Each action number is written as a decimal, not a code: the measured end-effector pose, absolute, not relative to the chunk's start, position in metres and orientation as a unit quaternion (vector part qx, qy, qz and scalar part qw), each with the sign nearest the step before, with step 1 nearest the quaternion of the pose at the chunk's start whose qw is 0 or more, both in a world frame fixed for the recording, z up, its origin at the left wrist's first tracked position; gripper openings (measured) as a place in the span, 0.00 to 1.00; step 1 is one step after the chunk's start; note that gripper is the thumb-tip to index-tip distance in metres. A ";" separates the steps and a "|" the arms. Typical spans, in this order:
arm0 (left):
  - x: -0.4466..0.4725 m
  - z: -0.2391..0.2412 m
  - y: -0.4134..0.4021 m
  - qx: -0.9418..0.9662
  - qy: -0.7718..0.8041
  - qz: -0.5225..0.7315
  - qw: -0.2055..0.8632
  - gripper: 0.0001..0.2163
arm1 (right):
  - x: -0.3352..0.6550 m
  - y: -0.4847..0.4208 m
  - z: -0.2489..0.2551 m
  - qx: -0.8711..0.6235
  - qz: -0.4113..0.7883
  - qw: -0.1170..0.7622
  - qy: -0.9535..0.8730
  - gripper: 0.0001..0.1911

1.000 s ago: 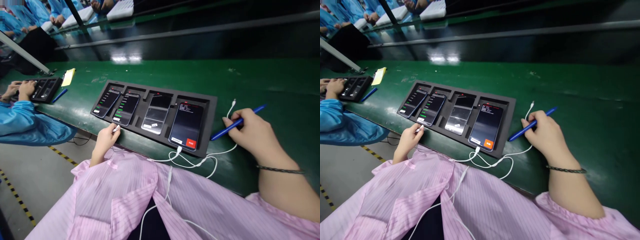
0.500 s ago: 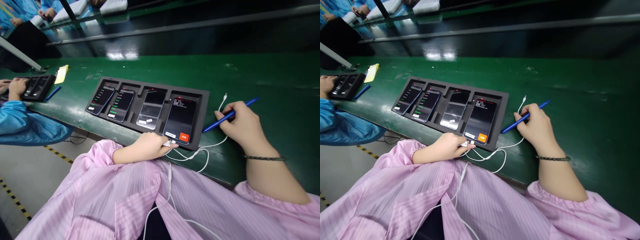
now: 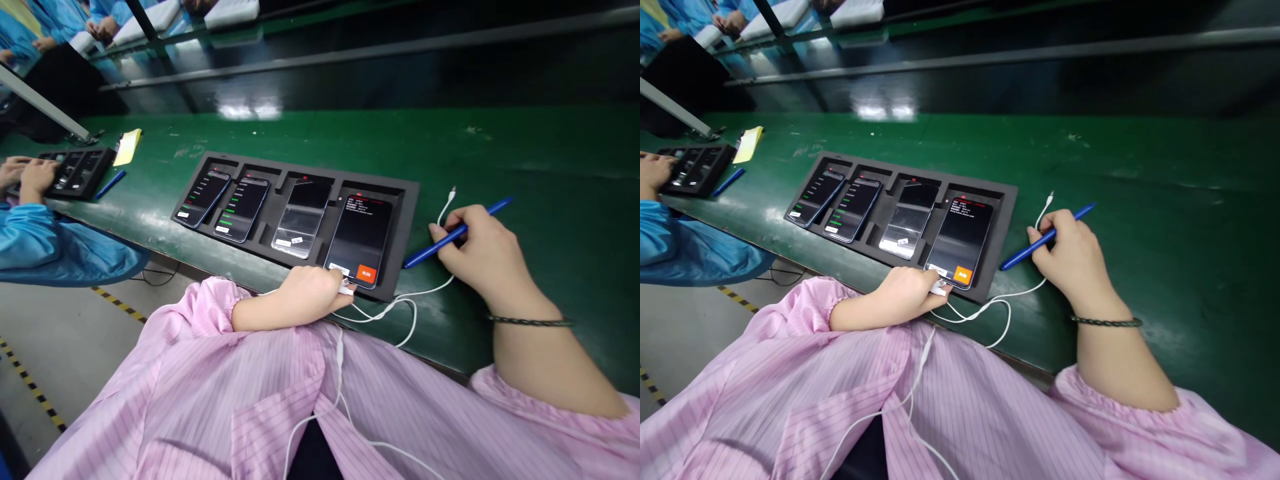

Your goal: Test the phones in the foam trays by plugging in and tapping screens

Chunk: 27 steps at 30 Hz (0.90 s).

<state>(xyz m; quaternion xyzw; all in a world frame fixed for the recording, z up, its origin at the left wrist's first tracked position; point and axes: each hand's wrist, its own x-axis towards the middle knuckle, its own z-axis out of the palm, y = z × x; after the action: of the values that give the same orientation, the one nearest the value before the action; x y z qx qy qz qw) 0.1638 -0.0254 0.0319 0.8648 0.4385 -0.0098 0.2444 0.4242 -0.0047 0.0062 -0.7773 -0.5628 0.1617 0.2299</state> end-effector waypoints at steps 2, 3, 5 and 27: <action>0.165 0.031 -0.026 0.868 0.437 -0.021 0.234 0.12 | 0.425 -0.005 0.005 -0.774 0.159 0.230 -0.568 0.13; 0.165 0.031 -0.026 0.872 0.433 -0.029 0.226 0.12 | 0.426 -0.005 0.004 -0.771 0.157 0.231 -0.572 0.13; 0.165 0.032 -0.026 0.878 0.428 -0.042 0.209 0.12 | 0.427 -0.005 0.003 -0.764 0.150 0.238 -0.580 0.13; 0.141 0.034 -0.025 0.885 0.388 0.038 0.253 0.19 | 0.436 -0.005 -0.010 -0.771 0.118 0.313 -0.542 0.15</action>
<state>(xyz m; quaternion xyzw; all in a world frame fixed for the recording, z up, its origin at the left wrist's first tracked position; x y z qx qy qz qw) 0.1415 -0.0249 0.0342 0.8854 0.3881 0.0379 0.2528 0.4365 -0.0047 -0.0098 -0.7713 -0.5416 0.1181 0.3127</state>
